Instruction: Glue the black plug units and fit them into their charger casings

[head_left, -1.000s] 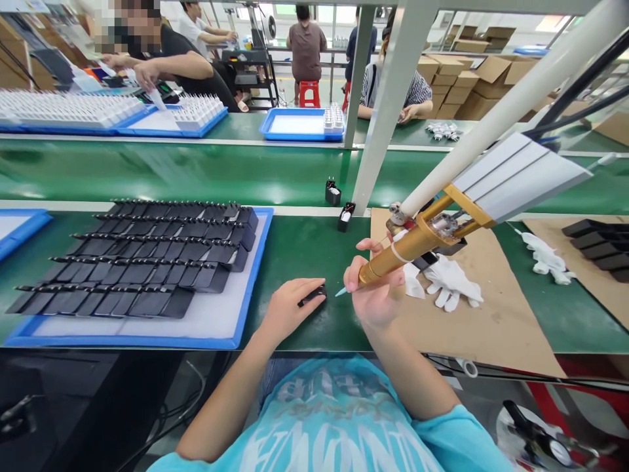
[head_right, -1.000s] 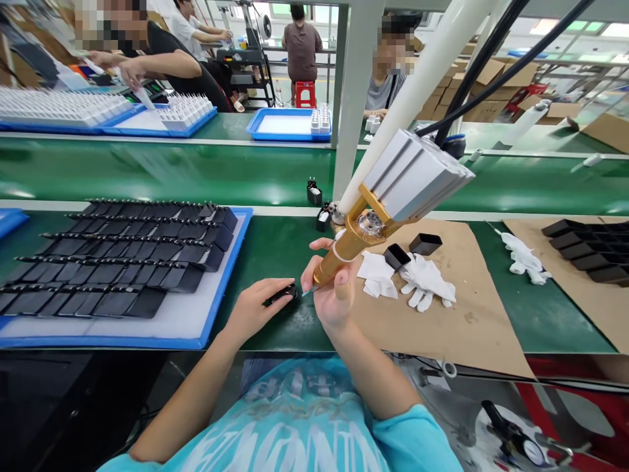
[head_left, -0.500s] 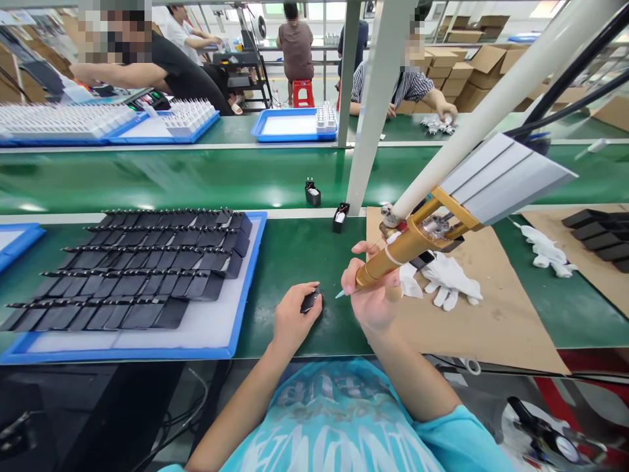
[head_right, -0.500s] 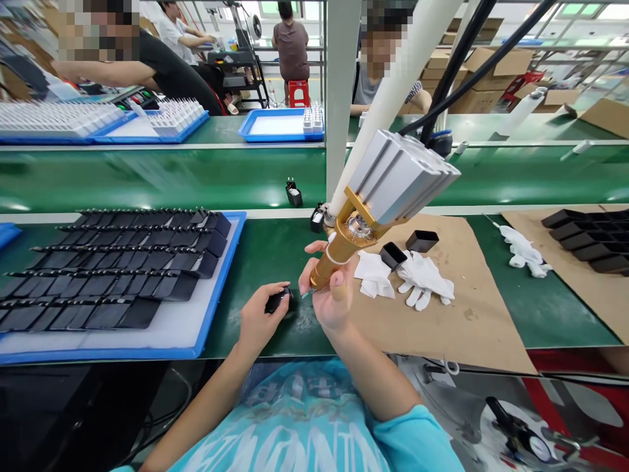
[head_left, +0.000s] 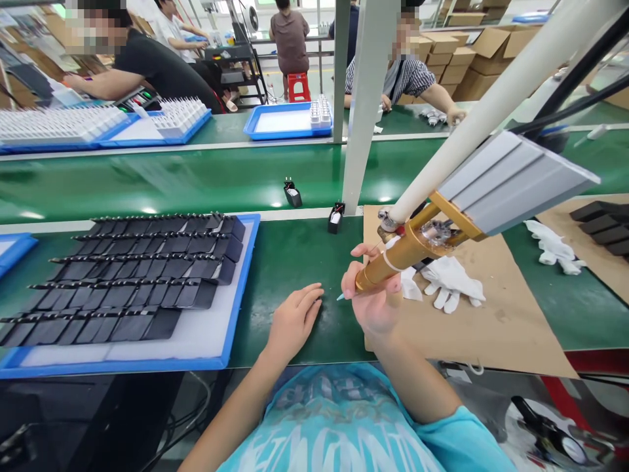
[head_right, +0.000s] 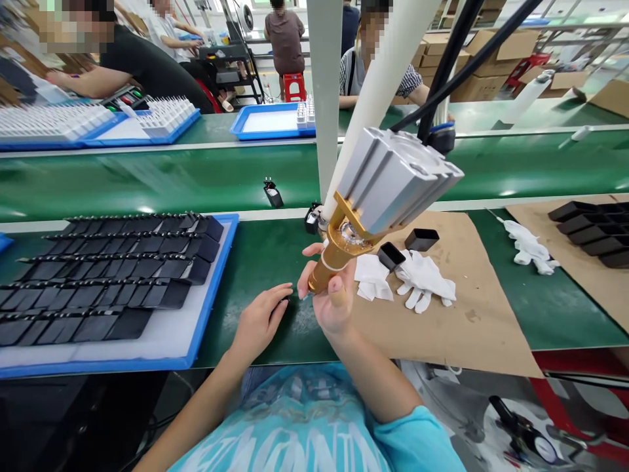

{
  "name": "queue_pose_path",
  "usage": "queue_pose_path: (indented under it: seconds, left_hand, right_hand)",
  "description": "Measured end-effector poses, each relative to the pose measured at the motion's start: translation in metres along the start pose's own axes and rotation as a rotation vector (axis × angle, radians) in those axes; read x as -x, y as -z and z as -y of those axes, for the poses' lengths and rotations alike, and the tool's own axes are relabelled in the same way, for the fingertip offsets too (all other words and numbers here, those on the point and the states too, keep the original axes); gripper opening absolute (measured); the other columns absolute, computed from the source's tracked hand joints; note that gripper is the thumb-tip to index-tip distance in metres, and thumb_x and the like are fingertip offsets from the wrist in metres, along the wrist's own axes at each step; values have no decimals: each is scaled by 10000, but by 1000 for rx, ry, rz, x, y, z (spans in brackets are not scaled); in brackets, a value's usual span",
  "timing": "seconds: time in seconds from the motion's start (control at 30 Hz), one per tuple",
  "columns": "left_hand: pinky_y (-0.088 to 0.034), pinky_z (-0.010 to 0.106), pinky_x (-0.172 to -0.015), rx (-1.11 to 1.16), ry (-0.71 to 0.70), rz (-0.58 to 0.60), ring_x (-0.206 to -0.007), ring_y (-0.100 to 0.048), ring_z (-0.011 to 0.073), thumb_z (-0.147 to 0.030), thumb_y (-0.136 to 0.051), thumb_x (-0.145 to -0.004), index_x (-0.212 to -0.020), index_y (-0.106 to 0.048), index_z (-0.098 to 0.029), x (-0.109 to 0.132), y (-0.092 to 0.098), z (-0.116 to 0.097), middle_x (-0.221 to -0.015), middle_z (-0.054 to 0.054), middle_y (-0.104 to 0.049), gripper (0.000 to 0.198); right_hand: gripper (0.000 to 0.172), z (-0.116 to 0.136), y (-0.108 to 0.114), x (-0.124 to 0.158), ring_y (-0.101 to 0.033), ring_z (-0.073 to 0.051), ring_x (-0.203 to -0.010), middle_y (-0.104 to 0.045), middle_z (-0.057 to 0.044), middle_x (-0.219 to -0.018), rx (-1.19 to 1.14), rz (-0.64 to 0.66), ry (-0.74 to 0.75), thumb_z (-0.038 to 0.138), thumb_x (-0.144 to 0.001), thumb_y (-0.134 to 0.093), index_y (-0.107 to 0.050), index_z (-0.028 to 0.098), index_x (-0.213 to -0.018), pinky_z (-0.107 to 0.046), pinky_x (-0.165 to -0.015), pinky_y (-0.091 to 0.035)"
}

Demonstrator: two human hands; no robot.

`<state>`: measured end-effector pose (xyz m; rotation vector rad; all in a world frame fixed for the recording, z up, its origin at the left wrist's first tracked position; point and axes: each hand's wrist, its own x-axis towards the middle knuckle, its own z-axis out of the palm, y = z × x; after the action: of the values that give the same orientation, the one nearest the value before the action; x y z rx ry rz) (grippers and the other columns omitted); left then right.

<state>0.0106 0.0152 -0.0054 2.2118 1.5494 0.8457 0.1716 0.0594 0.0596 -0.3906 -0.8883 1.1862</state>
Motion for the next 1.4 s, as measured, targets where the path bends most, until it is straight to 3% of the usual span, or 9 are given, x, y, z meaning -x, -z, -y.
queue_pose_path:
  seconds: [0.07, 0.2, 0.33, 0.43, 0.6, 0.67, 0.73, 0.97, 1.4]
  left_hand:
    - [-523, 351, -870, -133, -11, 62, -1031, -646, 221, -340, -522, -946, -1255, -560, -275, 0, 2, 0, -1263, 59, -647, 318]
    - [-505, 309, -693, -323, -29, 143, -883, -638, 228, -353, -511, -945, -1210, -588, -256, -2, 3, 0, -993, 62, -679, 293]
    - [-474, 292, -678, -250, -26, 151, -872, -609, 221, -325, -483, -947, -1112, -619, -253, -4, 4, 2, -933, 59, -633, 226]
    - [-469, 282, -680, 95, 144, 101, -828, -598, 197, -372, -539, -914, -1078, -603, -253, -6, 6, 4, -912, 36, -617, 213]
    - [-451, 251, -547, 1175, 630, -53, -632, -552, 139, -555, -567, -853, -1095, -508, -239, -4, 11, -1, -782, -5, -550, 403]
    - [-426, 245, -508, 1447, 692, -58, -604, -533, 138, -573, -586, -825, -1081, -504, -242, -3, 14, -5, -752, -2, -535, 427]
    - [-402, 236, -492, 1558, 690, -57, -594, -509, 131, -551, -592, -822, -1053, -518, -247, -1, 18, -8, -748, 3, -531, 389]
    - [-370, 216, -469, 1651, 600, -107, -572, -458, 106, -521, -588, -829, -1005, -522, -253, 8, 33, -6, -778, 6, -503, 327]
    - [-476, 245, -532, 1431, 473, -332, -612, -561, 120, -529, -656, -812, -1044, -481, -251, 34, 52, 9, -818, -5, -565, 403]
  right_hand:
    - [358, 1, 2, -1, -537, -65, -451, -561, -10, -1042, -1, -9, -11, 560, -855, -527, -450, 275, -1058, -250, -389, -348]
    - [372, 1, 3, -2, -529, -66, -435, -567, -9, -1027, 20, -25, -10, 577, -842, -527, -443, 276, -1042, -246, -369, -330]
    - [352, 1, 3, -3, -525, -69, -432, -579, -4, -1018, 35, -37, 3, 573, -843, -526, -427, 284, -1018, -244, -368, -339]
    - [323, -1, 4, -3, -526, -70, -436, -582, 5, -1024, 42, -36, 16, 563, -851, -520, -419, 297, -1005, -246, -378, -361]
    - [280, -1, 7, -3, -535, -69, -461, -588, -2, -1056, 59, -37, 44, 525, -874, -508, -449, 291, -1016, -250, -402, -379]
    - [287, -1, 7, -3, -533, -70, -463, -592, -6, -1062, 71, -43, 49, 523, -874, -508, -463, 292, -1038, -251, -400, -381]
    - [310, 1, 7, -3, -524, -72, -457, -597, -7, -1059, 98, -49, 46, 535, -869, -505, -472, 302, -1071, -253, -395, -388]
    - [355, 3, 2, -5, -495, -59, -439, -587, -3, -1054, 135, -83, 45, 570, -836, -522, -513, 322, -1091, -242, -390, -363]
    - [342, 3, -3, -6, -515, -70, -428, -608, -2, -1040, 98, -75, 71, 528, -821, -566, -560, 337, -1104, -249, -389, -358]
